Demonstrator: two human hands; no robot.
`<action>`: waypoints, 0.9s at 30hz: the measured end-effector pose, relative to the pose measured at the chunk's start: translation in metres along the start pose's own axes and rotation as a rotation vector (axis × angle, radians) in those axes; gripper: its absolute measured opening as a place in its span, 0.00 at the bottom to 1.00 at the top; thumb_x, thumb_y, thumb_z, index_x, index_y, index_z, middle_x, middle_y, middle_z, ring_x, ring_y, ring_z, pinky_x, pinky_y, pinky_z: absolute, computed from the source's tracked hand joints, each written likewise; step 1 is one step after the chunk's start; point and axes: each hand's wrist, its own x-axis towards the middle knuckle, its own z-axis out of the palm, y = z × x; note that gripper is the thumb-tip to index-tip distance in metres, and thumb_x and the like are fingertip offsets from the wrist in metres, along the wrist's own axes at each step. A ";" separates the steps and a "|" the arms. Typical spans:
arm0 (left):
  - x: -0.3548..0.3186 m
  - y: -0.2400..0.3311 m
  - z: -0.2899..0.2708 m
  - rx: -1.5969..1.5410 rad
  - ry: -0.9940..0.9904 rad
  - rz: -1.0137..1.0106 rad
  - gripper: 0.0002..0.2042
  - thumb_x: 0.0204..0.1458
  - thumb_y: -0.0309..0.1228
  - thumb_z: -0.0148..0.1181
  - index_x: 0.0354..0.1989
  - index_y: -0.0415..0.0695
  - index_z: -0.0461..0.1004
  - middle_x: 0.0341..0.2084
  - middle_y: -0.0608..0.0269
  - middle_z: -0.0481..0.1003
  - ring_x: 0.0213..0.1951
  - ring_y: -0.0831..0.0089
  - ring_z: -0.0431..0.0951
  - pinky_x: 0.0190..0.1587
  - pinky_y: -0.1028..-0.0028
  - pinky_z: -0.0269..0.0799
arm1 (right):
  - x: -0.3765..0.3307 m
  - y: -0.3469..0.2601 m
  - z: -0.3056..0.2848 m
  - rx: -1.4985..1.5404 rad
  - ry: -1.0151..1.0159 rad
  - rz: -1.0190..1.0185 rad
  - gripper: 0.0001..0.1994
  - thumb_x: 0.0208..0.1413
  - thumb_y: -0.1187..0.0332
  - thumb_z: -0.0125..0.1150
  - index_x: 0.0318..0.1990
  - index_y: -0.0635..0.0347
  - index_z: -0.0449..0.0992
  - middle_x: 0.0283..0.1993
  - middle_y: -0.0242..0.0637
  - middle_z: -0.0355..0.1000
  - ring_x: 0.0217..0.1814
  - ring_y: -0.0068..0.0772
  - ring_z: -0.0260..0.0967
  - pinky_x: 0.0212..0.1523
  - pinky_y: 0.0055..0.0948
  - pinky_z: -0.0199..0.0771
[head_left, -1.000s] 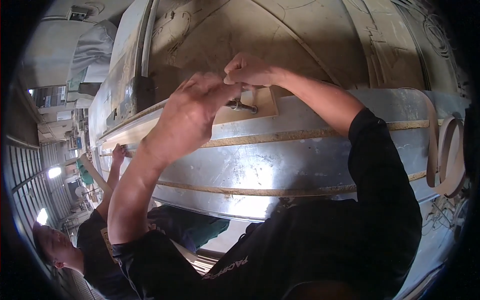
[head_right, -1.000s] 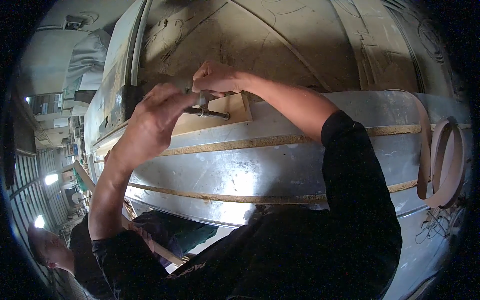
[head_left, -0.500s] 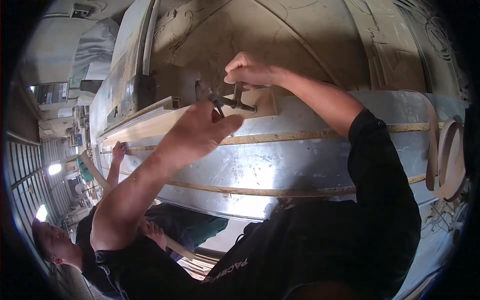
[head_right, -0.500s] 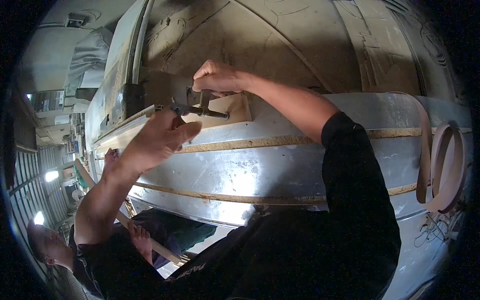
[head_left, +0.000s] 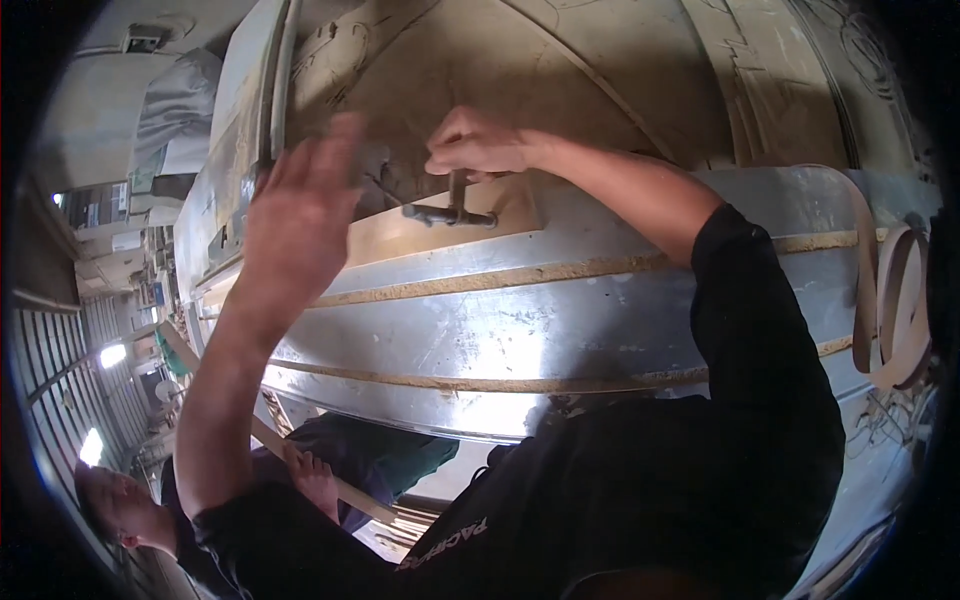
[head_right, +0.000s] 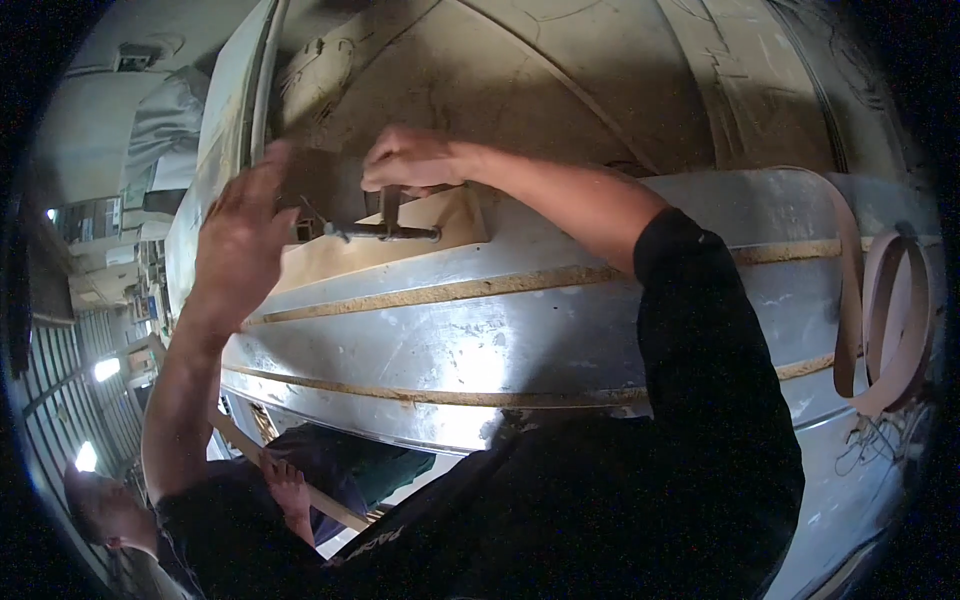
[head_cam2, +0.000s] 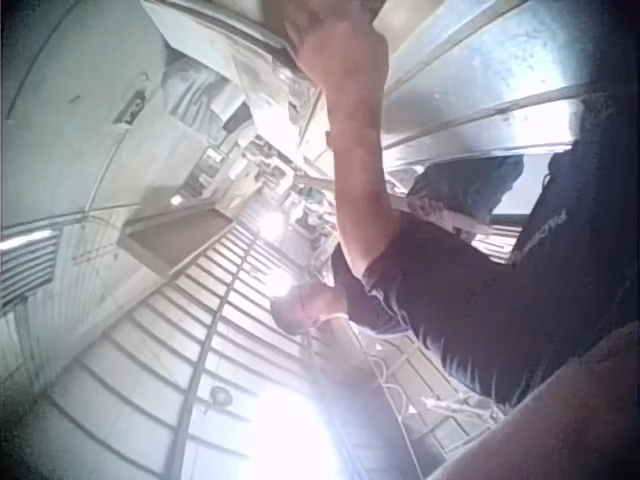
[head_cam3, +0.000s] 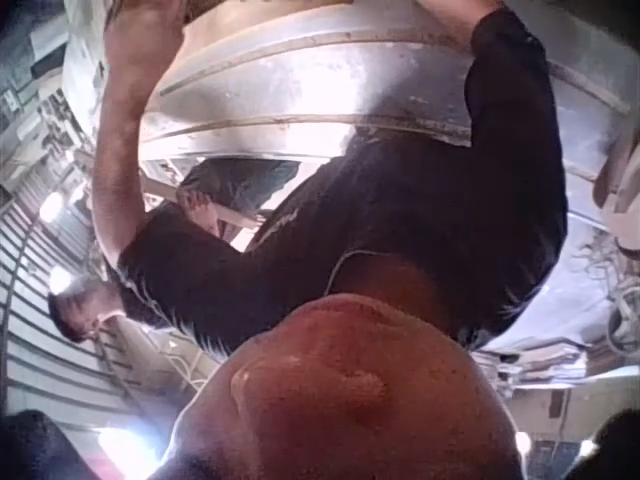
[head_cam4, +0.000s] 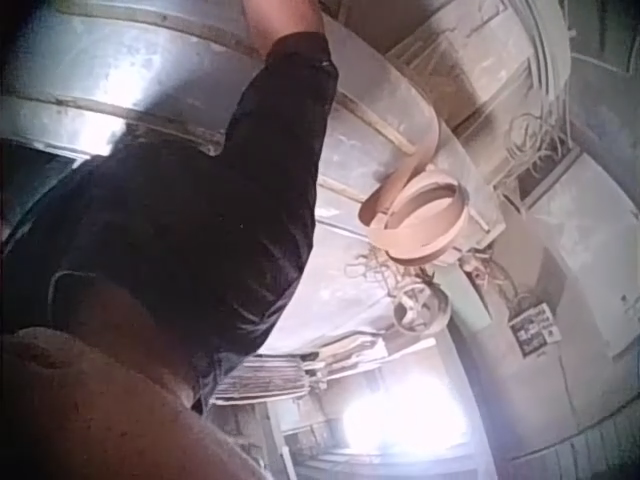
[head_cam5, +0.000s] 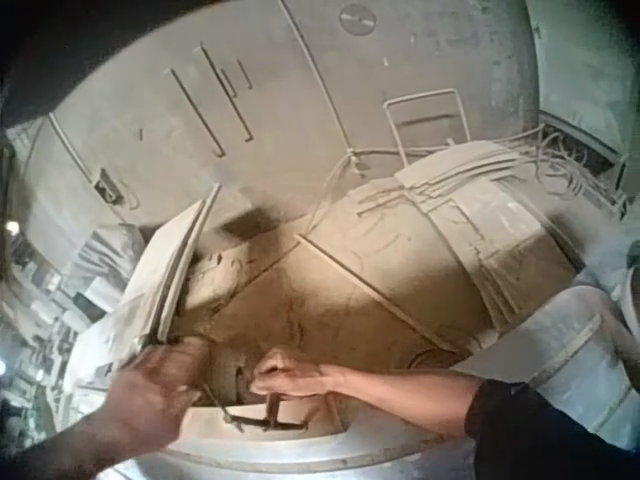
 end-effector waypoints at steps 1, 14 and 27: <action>-0.008 -0.001 0.001 -0.518 -0.100 -0.393 0.11 0.54 0.35 0.55 0.44 0.46 0.72 0.28 0.65 0.71 0.32 0.73 0.73 0.35 0.71 0.69 | 0.001 0.005 -0.002 0.012 -0.008 -0.023 0.20 0.54 0.65 0.56 0.12 0.56 0.59 0.11 0.25 0.54 0.11 0.16 0.56 0.12 0.23 0.53; 0.038 0.026 -0.009 -1.044 -0.501 -0.450 0.07 0.53 0.27 0.54 0.35 0.35 0.68 0.24 0.56 0.71 0.26 0.70 0.73 0.29 0.71 0.70 | -0.005 -0.001 -0.002 0.059 -0.004 0.076 0.19 0.53 0.64 0.57 0.12 0.54 0.60 0.10 0.25 0.57 0.10 0.15 0.53 0.11 0.22 0.50; 0.028 0.062 -0.017 -0.327 -0.093 0.099 0.22 0.41 0.16 0.55 0.51 0.35 0.70 0.36 0.54 0.72 0.42 0.61 0.72 0.47 0.63 0.67 | -0.007 0.027 0.002 -0.088 0.236 -0.074 0.32 0.59 0.38 0.48 0.14 0.56 0.67 0.13 0.26 0.62 0.15 0.17 0.61 0.18 0.24 0.60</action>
